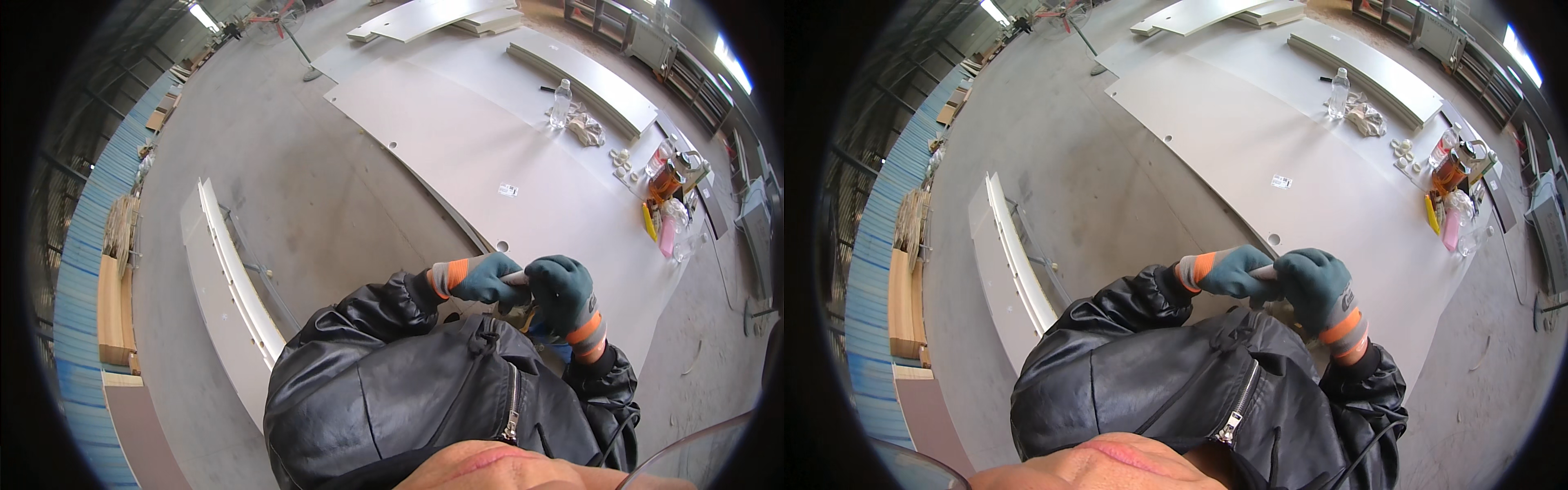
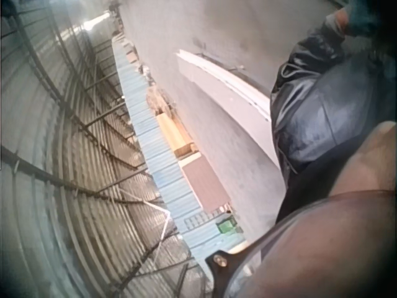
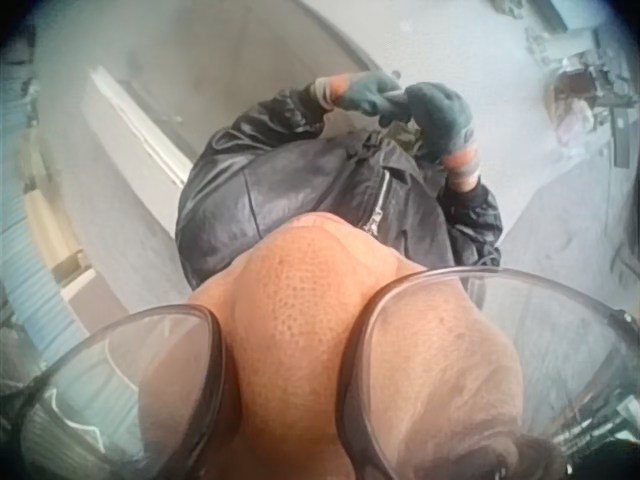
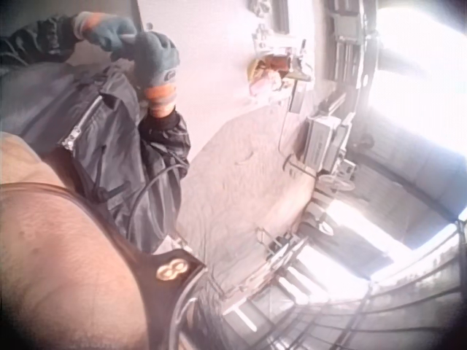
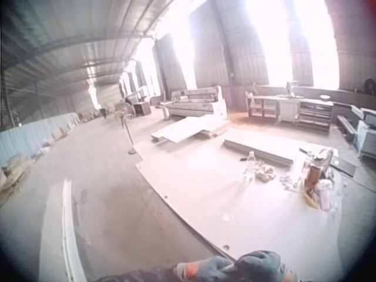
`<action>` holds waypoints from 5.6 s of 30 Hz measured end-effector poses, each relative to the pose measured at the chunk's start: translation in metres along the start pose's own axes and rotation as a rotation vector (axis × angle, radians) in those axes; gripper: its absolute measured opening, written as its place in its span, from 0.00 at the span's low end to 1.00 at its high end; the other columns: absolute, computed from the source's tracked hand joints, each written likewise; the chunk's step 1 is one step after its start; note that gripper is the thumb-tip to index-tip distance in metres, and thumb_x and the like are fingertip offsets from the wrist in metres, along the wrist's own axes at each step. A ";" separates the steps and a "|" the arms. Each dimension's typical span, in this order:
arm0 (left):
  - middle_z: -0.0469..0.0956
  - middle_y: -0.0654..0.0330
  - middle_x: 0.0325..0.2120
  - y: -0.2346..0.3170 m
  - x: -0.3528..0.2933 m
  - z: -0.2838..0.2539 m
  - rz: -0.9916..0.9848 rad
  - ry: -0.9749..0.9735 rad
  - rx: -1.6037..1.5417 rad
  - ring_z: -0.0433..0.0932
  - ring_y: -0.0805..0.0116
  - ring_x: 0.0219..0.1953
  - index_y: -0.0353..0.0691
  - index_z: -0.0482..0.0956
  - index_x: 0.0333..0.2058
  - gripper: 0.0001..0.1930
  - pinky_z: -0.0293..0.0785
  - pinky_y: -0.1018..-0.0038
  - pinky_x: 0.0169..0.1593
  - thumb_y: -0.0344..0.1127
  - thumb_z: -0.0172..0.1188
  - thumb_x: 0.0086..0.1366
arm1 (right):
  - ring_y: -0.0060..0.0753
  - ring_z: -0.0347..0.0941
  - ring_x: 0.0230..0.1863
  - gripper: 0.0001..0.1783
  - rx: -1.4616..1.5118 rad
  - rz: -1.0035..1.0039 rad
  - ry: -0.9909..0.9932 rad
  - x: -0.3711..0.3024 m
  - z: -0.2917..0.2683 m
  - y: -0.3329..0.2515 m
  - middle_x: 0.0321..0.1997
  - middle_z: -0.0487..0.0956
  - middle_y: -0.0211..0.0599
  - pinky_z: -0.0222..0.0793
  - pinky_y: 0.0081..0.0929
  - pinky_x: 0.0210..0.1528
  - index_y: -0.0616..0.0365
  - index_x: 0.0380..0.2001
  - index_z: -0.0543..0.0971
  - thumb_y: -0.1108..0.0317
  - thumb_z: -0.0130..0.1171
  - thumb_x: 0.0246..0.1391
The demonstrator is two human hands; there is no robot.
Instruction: The person wipes a large white panel with a cloth, then pours liquid from a plastic bottle onto the cloth and continues wiping the panel. The person also handles small white caps and a tube, applying a substance to the panel surface.
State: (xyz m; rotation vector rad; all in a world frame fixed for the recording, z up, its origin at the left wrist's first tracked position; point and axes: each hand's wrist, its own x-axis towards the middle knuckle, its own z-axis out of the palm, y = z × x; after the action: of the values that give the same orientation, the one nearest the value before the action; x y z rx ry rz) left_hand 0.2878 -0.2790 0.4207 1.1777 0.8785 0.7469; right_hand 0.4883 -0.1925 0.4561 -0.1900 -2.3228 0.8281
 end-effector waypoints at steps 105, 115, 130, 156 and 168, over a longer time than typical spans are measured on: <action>0.82 0.60 0.37 -0.191 0.593 -0.350 0.244 -0.004 0.665 0.81 0.72 0.38 0.31 0.75 0.52 0.14 0.78 0.75 0.41 0.29 0.58 0.70 | 0.54 0.75 0.35 0.25 0.305 1.416 0.631 -0.084 0.011 0.334 0.32 0.80 0.49 0.70 0.46 0.42 0.58 0.31 0.81 0.46 0.51 0.62; 0.63 0.47 0.66 -0.200 0.608 -0.337 0.287 0.245 1.776 0.59 0.49 0.69 0.43 0.69 0.63 0.40 0.56 0.56 0.70 0.66 0.57 0.61 | 0.50 0.78 0.44 0.16 -0.202 1.450 0.430 -0.161 0.064 0.289 0.43 0.80 0.41 0.75 0.46 0.47 0.52 0.38 0.80 0.53 0.51 0.62; 0.53 0.48 0.71 -0.249 0.342 -0.067 -0.067 0.237 1.587 0.49 0.49 0.73 0.40 0.66 0.66 0.41 0.45 0.56 0.73 0.66 0.52 0.65 | 0.53 0.73 0.58 0.27 -1.245 1.477 1.080 -0.419 0.070 0.128 0.57 0.76 0.51 0.68 0.45 0.60 0.62 0.57 0.73 0.58 0.62 0.58; 0.60 0.51 0.69 -0.282 0.340 0.009 0.114 0.423 1.626 0.55 0.54 0.71 0.42 0.66 0.65 0.36 0.44 0.54 0.72 0.61 0.50 0.68 | 0.36 0.80 0.49 0.20 -0.743 1.361 2.163 -0.565 0.017 0.146 0.47 0.83 0.45 0.74 0.31 0.53 0.66 0.50 0.76 0.61 0.56 0.64; 0.60 0.48 0.68 -0.276 0.338 0.015 0.157 0.408 1.578 0.56 0.52 0.71 0.38 0.67 0.64 0.35 0.44 0.52 0.72 0.59 0.52 0.68 | 0.31 0.80 0.37 0.20 -0.164 1.085 2.372 -0.549 0.030 0.160 0.37 0.83 0.38 0.77 0.27 0.43 0.63 0.45 0.79 0.56 0.48 0.68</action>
State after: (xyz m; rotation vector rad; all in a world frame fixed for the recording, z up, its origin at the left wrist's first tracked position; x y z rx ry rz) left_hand 0.4723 -0.0571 0.0931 2.5218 1.8477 0.2980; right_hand 0.8817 -0.2664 0.0467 -1.4779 0.1447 0.2128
